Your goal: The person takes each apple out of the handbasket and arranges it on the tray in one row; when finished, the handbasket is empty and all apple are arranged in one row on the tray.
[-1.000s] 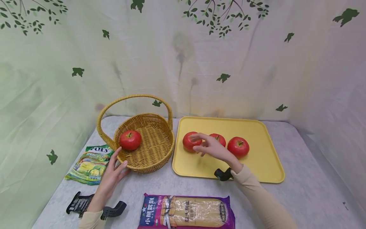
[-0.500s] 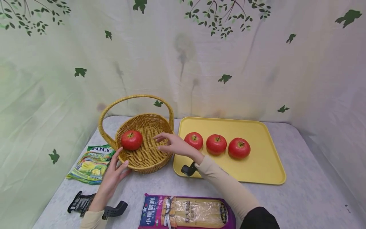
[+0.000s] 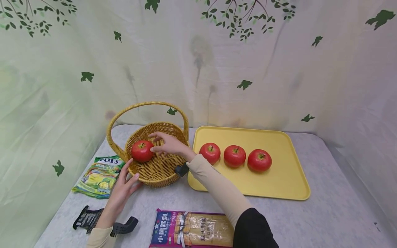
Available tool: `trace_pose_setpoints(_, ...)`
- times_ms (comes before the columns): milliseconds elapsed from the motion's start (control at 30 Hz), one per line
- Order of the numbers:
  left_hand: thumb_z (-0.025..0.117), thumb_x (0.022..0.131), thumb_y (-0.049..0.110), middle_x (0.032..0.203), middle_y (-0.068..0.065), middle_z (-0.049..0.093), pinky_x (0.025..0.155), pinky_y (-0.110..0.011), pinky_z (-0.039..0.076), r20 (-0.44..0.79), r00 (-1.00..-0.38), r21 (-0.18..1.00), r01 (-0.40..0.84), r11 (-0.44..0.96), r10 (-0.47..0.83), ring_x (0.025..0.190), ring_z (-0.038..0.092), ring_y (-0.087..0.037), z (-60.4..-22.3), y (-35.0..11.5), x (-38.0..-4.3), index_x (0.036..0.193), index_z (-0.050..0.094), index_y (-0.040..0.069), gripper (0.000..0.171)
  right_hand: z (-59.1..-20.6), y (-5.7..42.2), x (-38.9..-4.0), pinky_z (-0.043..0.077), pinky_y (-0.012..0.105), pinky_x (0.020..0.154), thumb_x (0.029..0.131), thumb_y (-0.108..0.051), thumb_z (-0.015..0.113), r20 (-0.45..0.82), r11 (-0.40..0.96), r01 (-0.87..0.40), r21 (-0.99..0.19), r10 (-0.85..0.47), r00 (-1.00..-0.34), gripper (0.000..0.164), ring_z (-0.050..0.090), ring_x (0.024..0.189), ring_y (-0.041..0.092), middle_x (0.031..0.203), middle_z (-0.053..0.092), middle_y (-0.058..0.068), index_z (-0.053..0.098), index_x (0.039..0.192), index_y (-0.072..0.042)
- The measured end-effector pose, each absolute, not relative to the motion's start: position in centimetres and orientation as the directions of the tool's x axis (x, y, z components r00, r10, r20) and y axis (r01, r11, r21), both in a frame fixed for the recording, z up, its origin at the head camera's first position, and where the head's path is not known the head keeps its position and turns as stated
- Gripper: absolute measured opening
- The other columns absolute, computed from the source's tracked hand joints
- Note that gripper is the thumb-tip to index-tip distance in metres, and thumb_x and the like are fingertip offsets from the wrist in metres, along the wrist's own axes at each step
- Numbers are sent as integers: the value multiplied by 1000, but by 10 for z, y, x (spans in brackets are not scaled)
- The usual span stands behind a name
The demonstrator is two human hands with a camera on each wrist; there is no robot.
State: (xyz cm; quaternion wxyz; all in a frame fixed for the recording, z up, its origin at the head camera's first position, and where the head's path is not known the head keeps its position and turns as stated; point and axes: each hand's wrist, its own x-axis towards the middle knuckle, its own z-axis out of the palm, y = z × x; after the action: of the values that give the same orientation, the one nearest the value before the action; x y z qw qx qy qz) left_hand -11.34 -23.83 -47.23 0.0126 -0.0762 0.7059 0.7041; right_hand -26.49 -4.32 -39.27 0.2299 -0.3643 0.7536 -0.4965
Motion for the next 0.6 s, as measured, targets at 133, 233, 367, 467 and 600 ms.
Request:
trace_pose_setpoints(133, 49, 101, 21, 158, -4, -10, 106, -54, 29, -128, -988, 992, -128, -3, -89, 140, 15, -41, -472, -238, -113, 154, 11, 28, 65, -393, -55, -271, 54, 31, 62, 90, -17, 66, 1, 249, -310, -918, -779, -628, 55, 62, 77, 31, 136, 47, 14, 44, 140, -15)
trace_pose_setpoints(233, 49, 101, 22, 158, -4, -10, 106, -54, 29, -128, -988, 992, -129, -2, -91, 140, 15, -41, -472, -238, -113, 154, 11, 28, 65, -396, -62, -275, 56, 38, 66, 89, -14, 68, -9, 255, -306, -917, -782, -623, 60, 62, 76, 33, 139, 43, 15, 42, 143, -15)
trace_pose_setpoints(367, 49, 101, 22, 158, -4, -10, 106, -54, 30, -129, -987, 992, -130, -1, -92, 140, 15, -41, -472, -238, -113, 154, 11, 28, 65, -401, -72, -279, 53, 52, 76, 88, -11, 68, -46, 272, -278, -921, -786, -617, 67, 62, 88, 40, 145, 36, 17, 35, 147, -14)
trace_pose_setpoints(467, 49, 101, 22, 158, -4, -10, 106, -55, 30, -129, -987, 992, -130, -1, -91, 140, 15, -41, -472, -238, -113, 154, 11, 28, 65, -405, -78, -282, 51, 55, 79, 88, -11, 69, -97, 308, -255, -917, -790, -606, 74, 61, 92, 44, 148, 30, 18, 29, 150, -15)
trace_pose_setpoints(600, 49, 101, 22, 158, -4, -10, 105, -55, 30, -129, -987, 992, -130, 1, -92, 140, 14, -41, -472, -239, -113, 154, 11, 28, 65, -410, -87, -282, 52, 52, 77, 87, -14, 71, -157, 377, -269, -886, -791, -592, 81, 62, 86, 43, 147, 32, 15, 23, 152, -18)
